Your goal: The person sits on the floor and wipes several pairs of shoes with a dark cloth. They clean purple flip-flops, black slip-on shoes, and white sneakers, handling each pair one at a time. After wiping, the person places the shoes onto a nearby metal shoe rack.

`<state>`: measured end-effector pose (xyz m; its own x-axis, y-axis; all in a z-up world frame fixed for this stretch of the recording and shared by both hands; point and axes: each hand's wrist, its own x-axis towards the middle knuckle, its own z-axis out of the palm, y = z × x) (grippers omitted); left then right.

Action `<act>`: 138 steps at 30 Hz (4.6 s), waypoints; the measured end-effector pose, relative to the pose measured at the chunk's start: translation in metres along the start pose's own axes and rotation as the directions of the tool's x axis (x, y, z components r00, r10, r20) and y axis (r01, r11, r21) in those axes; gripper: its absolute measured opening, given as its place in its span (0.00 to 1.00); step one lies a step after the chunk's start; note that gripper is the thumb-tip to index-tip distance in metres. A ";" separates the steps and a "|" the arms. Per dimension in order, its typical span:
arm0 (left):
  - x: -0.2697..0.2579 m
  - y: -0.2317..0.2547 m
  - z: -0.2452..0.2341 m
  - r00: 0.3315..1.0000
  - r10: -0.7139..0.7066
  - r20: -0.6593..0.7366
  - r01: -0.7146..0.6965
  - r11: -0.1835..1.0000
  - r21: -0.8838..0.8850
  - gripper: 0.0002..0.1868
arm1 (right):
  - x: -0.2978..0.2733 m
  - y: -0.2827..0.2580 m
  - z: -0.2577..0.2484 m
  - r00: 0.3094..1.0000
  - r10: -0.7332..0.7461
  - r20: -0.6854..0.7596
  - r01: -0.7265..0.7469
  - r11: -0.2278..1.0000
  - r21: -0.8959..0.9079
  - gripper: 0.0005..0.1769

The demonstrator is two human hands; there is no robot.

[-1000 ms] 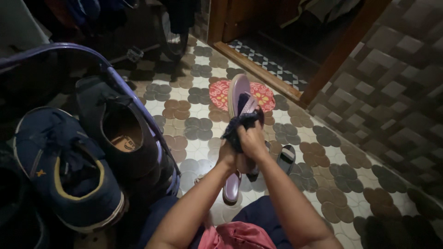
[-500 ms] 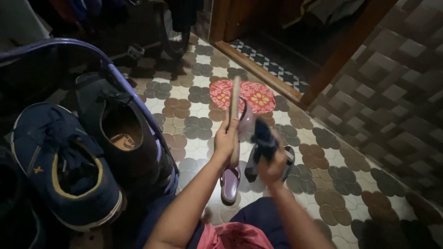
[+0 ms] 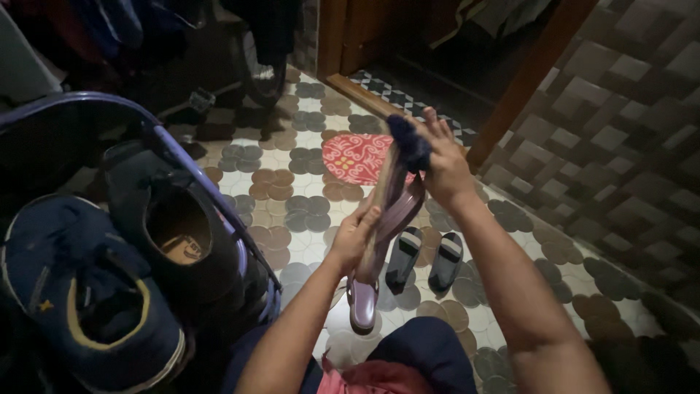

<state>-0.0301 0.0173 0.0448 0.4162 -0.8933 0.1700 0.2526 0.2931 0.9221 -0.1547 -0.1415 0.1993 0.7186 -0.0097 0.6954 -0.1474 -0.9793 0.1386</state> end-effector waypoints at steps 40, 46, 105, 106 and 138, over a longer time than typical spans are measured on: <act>0.011 0.017 -0.023 0.979 -0.177 0.100 0.200 0.751 -0.630 0.31 | -0.138 -0.039 0.159 0.461 0.690 0.558 -0.615 -0.204 0.761 0.20; 0.013 0.010 -0.029 0.989 -0.125 0.072 0.136 0.634 -0.761 0.31 | -0.162 -0.061 0.155 0.251 0.914 0.318 -0.387 -0.207 0.899 0.19; 0.064 -0.085 -0.069 0.840 -0.458 -0.290 0.118 0.677 -0.727 0.31 | -0.196 -0.147 0.081 0.960 0.187 0.210 -0.229 0.953 0.196 0.16; 0.069 -0.099 -0.083 0.876 -0.435 -0.207 0.135 0.634 -0.761 0.31 | -0.213 -0.139 0.093 0.948 0.181 0.260 -0.236 0.951 0.198 0.18; 0.118 -0.297 -0.021 0.982 0.006 -0.188 0.011 0.996 0.086 0.33 | -0.262 -0.065 0.276 0.035 0.513 0.858 -0.462 -0.753 0.469 0.48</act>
<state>-0.0374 -0.1682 -0.2163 0.5742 -0.8117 0.1068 0.1807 0.2528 0.9505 -0.1458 -0.1315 -0.1863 0.5326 -0.6760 -0.5092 0.0979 0.6469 -0.7563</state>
